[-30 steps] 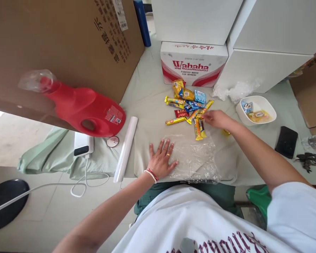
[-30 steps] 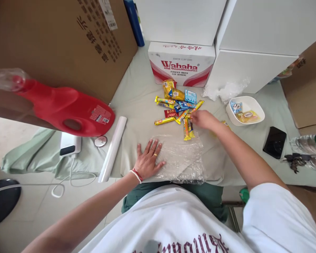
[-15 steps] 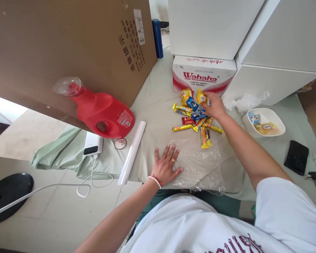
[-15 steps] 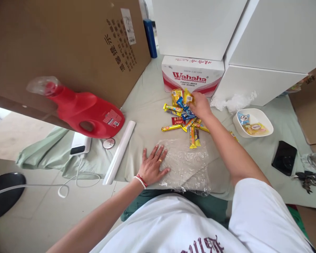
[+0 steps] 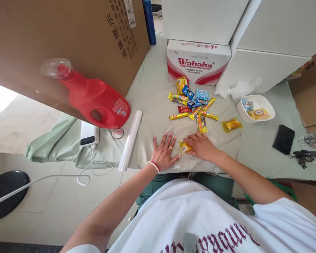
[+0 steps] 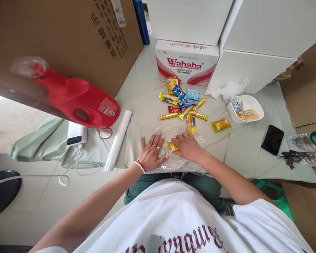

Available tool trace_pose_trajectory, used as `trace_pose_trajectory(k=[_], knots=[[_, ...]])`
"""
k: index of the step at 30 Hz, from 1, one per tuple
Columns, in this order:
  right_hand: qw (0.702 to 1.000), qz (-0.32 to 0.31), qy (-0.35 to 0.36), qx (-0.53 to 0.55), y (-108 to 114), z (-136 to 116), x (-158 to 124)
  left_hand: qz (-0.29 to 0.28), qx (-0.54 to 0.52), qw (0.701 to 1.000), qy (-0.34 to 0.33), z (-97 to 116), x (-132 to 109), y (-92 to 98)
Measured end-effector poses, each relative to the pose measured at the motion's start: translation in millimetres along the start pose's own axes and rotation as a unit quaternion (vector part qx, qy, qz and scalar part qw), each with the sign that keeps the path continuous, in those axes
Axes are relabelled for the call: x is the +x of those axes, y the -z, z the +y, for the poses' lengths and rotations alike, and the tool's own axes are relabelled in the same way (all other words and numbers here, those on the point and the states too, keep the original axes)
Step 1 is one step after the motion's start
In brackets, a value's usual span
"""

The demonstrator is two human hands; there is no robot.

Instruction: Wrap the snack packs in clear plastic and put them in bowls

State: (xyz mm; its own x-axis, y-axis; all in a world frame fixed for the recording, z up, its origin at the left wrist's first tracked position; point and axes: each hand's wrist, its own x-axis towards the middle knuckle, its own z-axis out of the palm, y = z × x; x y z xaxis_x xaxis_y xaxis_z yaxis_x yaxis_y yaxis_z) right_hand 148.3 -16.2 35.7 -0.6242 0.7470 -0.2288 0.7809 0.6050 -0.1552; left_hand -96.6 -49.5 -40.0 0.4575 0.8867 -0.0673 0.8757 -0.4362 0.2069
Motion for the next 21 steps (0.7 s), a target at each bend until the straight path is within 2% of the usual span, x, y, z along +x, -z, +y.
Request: trace_pose_trajectory(k=[4, 10, 14, 18, 21], knots=[[0.999, 0.05, -0.005, 0.002, -18.2, -1.3, -12.5, 0.002, 0.0, 1.0, 0.005, 1.1, 0.4, -0.4], [0.991, 0.122, -0.06, 0.008, -37.8, -12.4, -17.9, 0.014, -0.01, 1.0, 0.0, 3.1, 1.7, 0.9], [0.992, 0.117, -0.045, 0.019, -56.3, -20.2, -10.5, 0.028, -0.025, 0.999, -0.005, 0.4, 1.8, -2.2], [0.991, 0.116, -0.048, 0.055, -59.7, -16.6, -14.5, 0.072, -0.05, 0.996, -0.019, -8.8, -4.8, -3.9], [0.981, 0.16, -0.022, 0.104, -53.9, -12.1, -35.9, 0.137, -0.064, 0.988, -0.03, -14.6, -14.9, -1.0]])
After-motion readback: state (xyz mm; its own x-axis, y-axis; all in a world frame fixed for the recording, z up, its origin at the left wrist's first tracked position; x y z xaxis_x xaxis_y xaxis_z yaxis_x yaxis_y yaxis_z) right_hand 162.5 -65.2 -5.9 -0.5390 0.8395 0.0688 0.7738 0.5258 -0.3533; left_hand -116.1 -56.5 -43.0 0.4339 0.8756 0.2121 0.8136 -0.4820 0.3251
